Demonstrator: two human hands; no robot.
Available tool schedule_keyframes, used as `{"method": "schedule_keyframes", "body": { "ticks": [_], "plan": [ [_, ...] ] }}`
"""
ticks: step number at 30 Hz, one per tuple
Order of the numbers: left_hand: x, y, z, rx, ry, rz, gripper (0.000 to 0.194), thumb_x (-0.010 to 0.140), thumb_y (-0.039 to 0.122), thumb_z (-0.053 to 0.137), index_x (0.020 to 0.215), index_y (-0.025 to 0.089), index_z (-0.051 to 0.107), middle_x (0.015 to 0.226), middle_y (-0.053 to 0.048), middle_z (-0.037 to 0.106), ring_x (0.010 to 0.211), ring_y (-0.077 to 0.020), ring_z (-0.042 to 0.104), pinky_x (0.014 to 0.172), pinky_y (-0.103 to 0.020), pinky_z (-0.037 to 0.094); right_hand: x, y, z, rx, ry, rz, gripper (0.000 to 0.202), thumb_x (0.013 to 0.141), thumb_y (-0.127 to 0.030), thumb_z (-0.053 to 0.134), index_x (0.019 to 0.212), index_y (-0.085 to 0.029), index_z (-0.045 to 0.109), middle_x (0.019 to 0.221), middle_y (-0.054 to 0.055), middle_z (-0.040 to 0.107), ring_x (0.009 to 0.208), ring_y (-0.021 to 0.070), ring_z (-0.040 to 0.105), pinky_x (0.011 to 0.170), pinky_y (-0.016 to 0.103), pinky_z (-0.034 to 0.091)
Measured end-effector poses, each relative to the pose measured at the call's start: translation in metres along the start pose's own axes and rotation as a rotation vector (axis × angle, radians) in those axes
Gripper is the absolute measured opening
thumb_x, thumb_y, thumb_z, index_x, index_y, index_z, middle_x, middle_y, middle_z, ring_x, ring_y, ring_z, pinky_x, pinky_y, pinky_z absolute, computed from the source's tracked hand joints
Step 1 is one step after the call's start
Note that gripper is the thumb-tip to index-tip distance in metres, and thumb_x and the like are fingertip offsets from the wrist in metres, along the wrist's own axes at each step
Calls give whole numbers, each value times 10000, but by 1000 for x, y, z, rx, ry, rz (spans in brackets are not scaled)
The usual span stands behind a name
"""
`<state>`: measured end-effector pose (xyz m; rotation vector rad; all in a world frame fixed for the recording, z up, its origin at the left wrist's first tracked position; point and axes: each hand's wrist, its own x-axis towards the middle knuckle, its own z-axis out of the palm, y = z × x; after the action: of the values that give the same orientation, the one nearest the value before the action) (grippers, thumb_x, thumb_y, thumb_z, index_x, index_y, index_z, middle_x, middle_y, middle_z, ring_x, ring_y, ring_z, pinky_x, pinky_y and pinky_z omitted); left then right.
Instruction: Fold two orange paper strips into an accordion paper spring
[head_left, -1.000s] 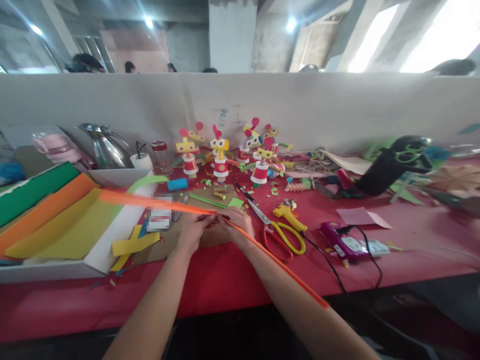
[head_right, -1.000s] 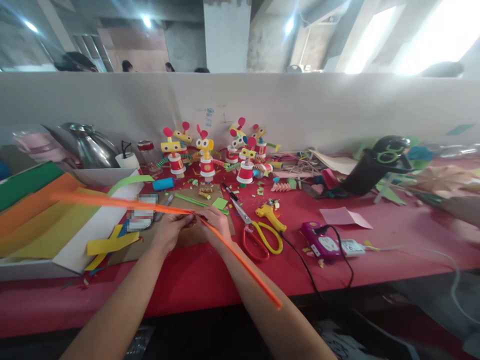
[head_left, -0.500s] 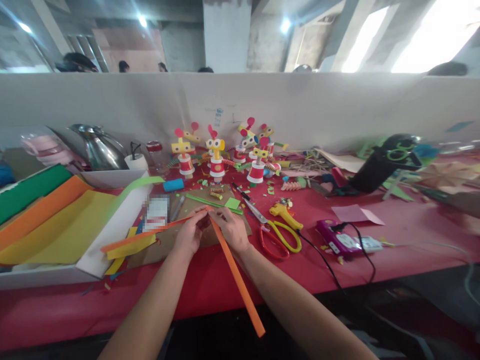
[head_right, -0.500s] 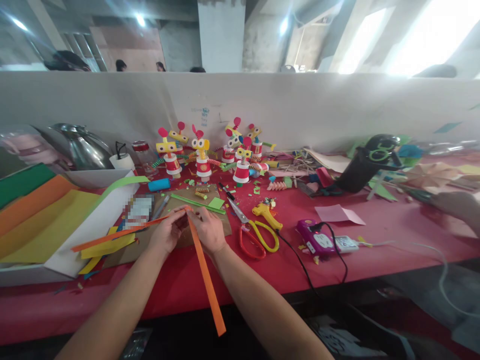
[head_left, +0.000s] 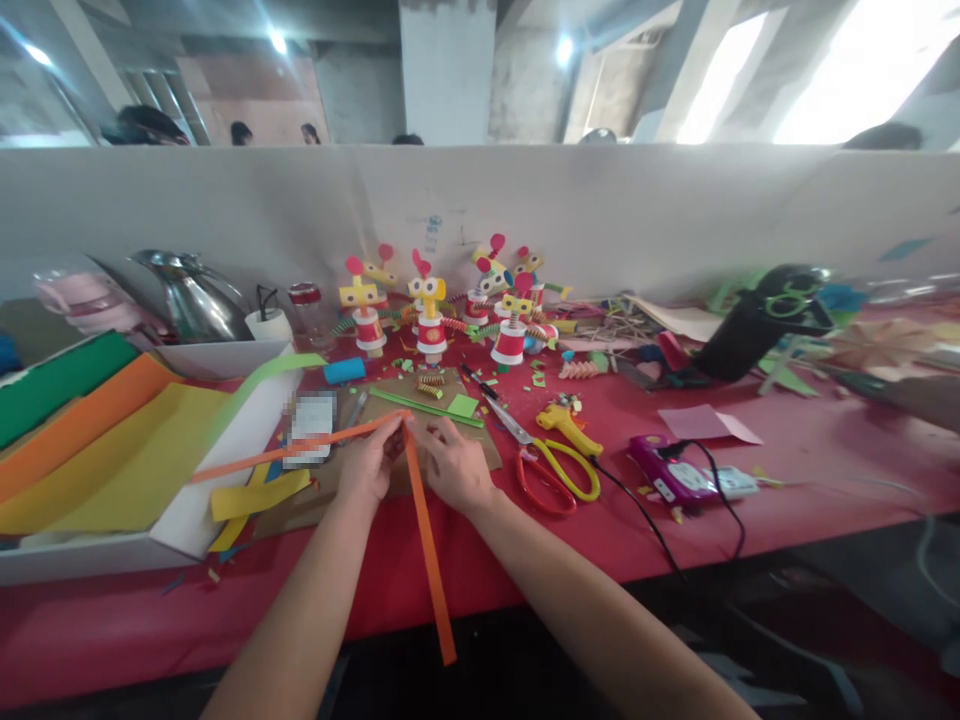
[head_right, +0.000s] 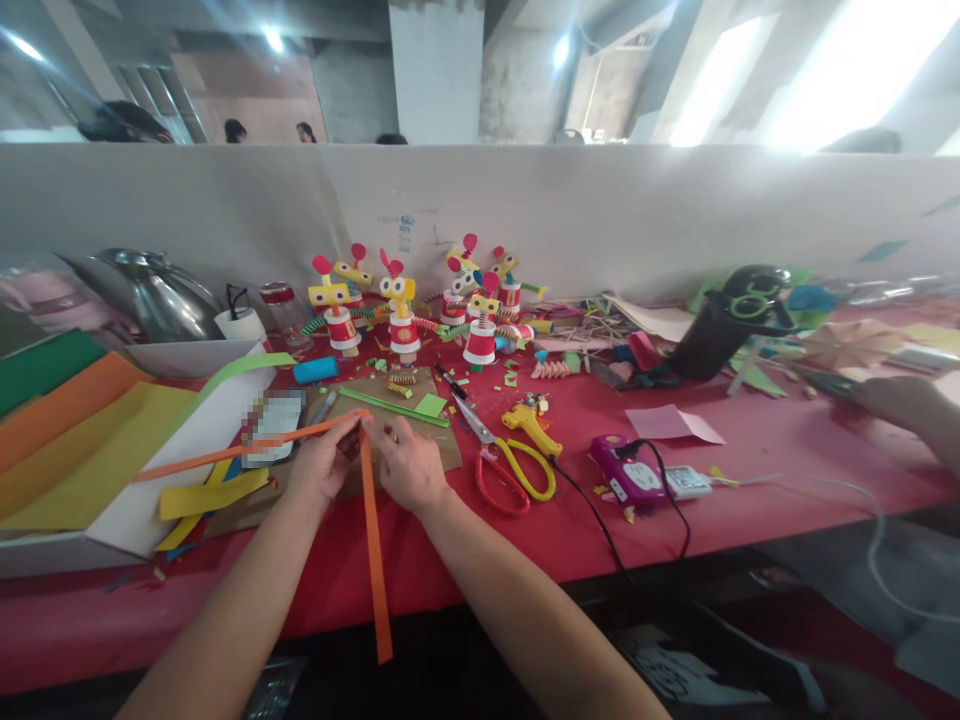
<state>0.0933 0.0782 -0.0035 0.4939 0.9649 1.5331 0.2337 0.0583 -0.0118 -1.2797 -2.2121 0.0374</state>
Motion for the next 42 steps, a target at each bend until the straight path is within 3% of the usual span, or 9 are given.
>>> {"method": "schedule_keyframes", "body": {
  "ticks": [8, 15, 18, 24, 30, 33, 36, 39, 42],
  "plan": [
    [-3, 9, 7, -82, -7, -200, 114, 738, 41, 629, 798, 110, 696, 702, -36, 726, 614, -101, 669, 570, -165, 520, 2, 10, 11, 266, 200, 102, 497, 837, -106, 429, 1301, -262, 514, 1029, 54, 583, 828, 150, 609, 751, 228, 497],
    [0, 10, 4, -59, -43, -234, 151, 801, 34, 559, 813, 97, 696, 719, -60, 725, 619, -113, 680, 572, -168, 541, 7, 12, -9, 215, 119, 135, 419, 805, -92, 447, 1163, -225, 618, 977, 58, 612, 827, 165, 593, 767, 243, 480],
    [3, 8, 1, -60, -63, -221, 162, 809, 26, 545, 828, 87, 693, 737, -77, 727, 646, -123, 689, 586, -171, 555, 4, 34, -42, 29, 59, 187, 398, 752, -95, 499, 1113, -193, 637, 1019, 91, 625, 983, 227, 548, 887, 330, 437],
    [1, 5, 4, -75, -90, -257, 173, 810, 6, 531, 836, 71, 689, 766, -103, 729, 669, -139, 698, 609, -187, 573, -25, 107, -97, -321, -160, 813, 385, 728, -244, 581, 1097, -139, 604, 1168, 193, 552, 1072, 371, 488, 781, 475, 443],
    [0, 4, 4, -134, -92, -240, 167, 785, -5, 559, 807, 90, 695, 737, -76, 724, 660, -139, 693, 606, -197, 577, -27, 141, -96, -314, -291, 806, 325, 697, -176, 584, 1008, -101, 635, 978, 185, 650, 913, 285, 621, 703, 316, 451],
    [0, 5, 4, -144, -79, -251, 167, 786, -5, 557, 801, 88, 695, 729, -77, 721, 664, -141, 691, 604, -199, 576, -25, 138, -101, -334, -259, 787, 274, 711, -149, 534, 956, -101, 647, 952, 184, 657, 867, 273, 634, 677, 307, 442],
    [-1, 5, 4, -141, -80, -264, 182, 796, -7, 540, 818, 85, 695, 720, -72, 720, 631, -126, 680, 579, -188, 565, -28, 122, -106, -290, -37, 725, 266, 731, -166, 519, 970, -107, 618, 958, 172, 647, 842, 258, 624, 674, 306, 432],
    [-1, 4, 4, -142, -76, -252, 187, 806, -5, 530, 810, 88, 692, 702, -60, 715, 584, -104, 659, 556, -178, 551, -33, 87, -103, 147, 118, 624, 173, 776, -306, 552, 874, -166, 578, 733, 53, 630, 648, 185, 587, 556, 258, 401],
    [-1, 3, 2, -145, -100, -252, 185, 815, 4, 523, 820, 81, 691, 699, -60, 712, 579, -99, 652, 559, -178, 545, -36, 44, -94, 726, 79, 550, 327, 830, -514, 491, 832, -188, 520, 532, -32, 525, 464, 126, 492, 456, 228, 361]
  ]
}}
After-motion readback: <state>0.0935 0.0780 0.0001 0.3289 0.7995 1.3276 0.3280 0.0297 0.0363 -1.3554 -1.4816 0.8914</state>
